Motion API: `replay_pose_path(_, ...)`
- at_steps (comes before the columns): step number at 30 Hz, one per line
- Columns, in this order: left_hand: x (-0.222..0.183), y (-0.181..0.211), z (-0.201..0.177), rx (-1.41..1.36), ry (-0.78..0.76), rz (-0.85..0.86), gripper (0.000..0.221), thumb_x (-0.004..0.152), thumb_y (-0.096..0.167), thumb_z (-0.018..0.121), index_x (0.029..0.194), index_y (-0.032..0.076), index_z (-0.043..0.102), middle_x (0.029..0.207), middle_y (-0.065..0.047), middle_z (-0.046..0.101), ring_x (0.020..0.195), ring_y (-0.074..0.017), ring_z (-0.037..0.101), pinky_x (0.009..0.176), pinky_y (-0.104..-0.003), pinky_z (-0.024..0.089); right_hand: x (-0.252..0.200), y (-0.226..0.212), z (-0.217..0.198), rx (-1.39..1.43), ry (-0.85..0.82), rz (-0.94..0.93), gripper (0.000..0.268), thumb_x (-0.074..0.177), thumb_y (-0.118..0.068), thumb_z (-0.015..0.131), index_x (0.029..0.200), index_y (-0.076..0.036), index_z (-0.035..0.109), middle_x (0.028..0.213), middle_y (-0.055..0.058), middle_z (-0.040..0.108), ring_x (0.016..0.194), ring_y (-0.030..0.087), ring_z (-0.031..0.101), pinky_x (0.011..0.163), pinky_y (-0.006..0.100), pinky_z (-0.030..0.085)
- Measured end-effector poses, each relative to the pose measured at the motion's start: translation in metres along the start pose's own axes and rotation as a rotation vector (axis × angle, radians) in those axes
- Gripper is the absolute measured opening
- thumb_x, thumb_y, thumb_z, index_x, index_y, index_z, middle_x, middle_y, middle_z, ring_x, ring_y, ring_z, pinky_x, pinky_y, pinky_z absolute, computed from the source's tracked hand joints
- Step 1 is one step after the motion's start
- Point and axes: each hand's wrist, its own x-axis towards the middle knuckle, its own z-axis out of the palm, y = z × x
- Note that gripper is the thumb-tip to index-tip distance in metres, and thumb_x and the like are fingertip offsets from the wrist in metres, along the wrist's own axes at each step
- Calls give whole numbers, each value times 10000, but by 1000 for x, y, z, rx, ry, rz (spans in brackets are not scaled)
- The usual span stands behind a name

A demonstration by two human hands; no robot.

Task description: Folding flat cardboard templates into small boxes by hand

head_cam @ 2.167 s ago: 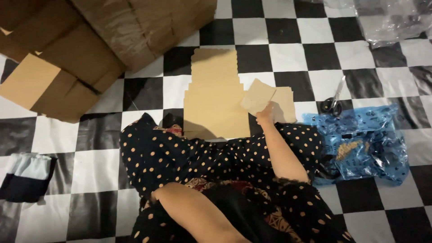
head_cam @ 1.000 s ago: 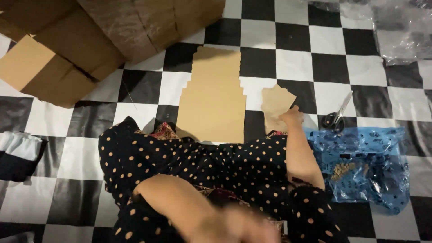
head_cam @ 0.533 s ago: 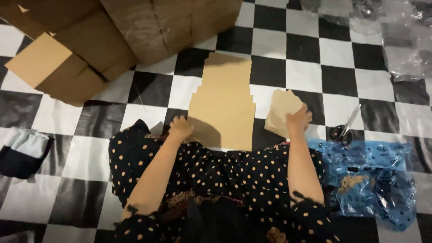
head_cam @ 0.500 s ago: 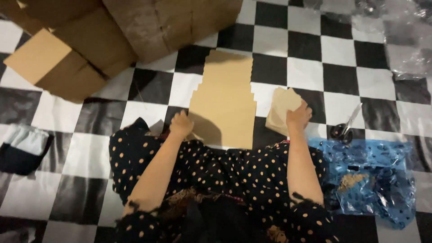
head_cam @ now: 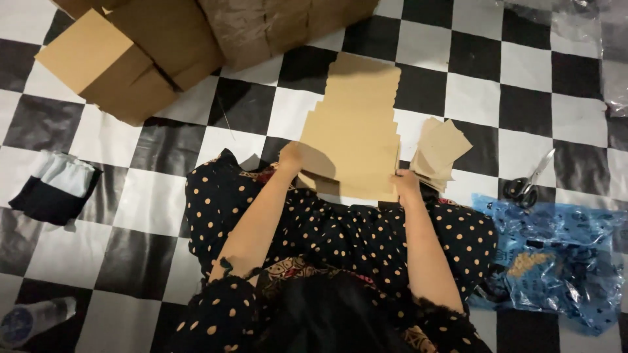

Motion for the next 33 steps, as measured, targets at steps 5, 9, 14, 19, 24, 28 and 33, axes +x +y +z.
replay_pose_path(5, -45, 32, -29, -330, 17, -2, 535, 975, 147, 505, 1480, -25, 484, 1368, -304, 572, 1245, -446, 601, 1007, -535, 524, 3, -19, -6, 17, 55, -60, 339, 924, -89, 615, 1258, -49, 662, 1209, 205, 632, 1077, 342, 649, 830, 401, 560)
replay_pose_path(9, -46, 36, -25, -536, 32, -82, 551, 955, 47, 526, 1502, 30, 471, 1386, -273, 554, 970, -344, 735, 829, -385, 638, 1, -20, -4, 143, 134, -55, 290, 956, -99, 655, 1243, -61, 679, 1211, 165, 670, 1110, 295, 659, 859, 363, 549)
replay_pose_path(14, -43, 39, -27, -540, 113, -113, 499, 958, 79, 608, 1449, 39, 537, 1254, -248, 636, 836, -309, 768, 739, -350, 649, -15, -26, -9, 300, 92, -71, 322, 965, -38, 636, 1286, -8, 630, 1193, 145, 685, 1032, 218, 632, 866, 357, 530)
replay_pose_path(19, -18, 25, -9, -688, 159, -165, 452, 926, 148, 711, 1362, 59, 629, 1098, -171, 702, 892, -268, 754, 676, -368, 635, -17, -28, -11, 290, 98, -36, 412, 965, -20, 617, 1370, 14, 544, 1293, 229, 599, 1208, 359, 598, 1007, 471, 504)
replay_pose_path(24, 6, 6, -6, -880, 119, -237, 463, 931, 101, 675, 1374, 9, 580, 959, -198, 711, 717, -296, 772, 613, -376, 652, 3, -7, -8, 311, 59, -17, 401, 968, -139, 708, 1342, -47, 596, 1196, 167, 644, 876, 290, 693, 608, 369, 594)
replay_pose_path(28, 26, -5, 2, -945, 69, -306, 469, 959, 114, 651, 1405, 14, 546, 874, -188, 732, 676, -280, 772, 613, -343, 632, -6, -10, -5, 283, 45, 9, 406, 992, -110, 642, 1375, -1, 560, 1179, 194, 595, 650, 252, 646, 470, 316, 555)
replay_pose_path(33, 18, -7, 2, -843, 37, -262, 450, 953, 107, 626, 1392, 26, 566, 915, -228, 732, 643, -291, 756, 555, -349, 617, 42, 31, -4, 198, 45, 36, 402, 977, -229, 692, 1327, -45, 622, 1133, 158, 648, 708, 232, 669, 439, 292, 560)
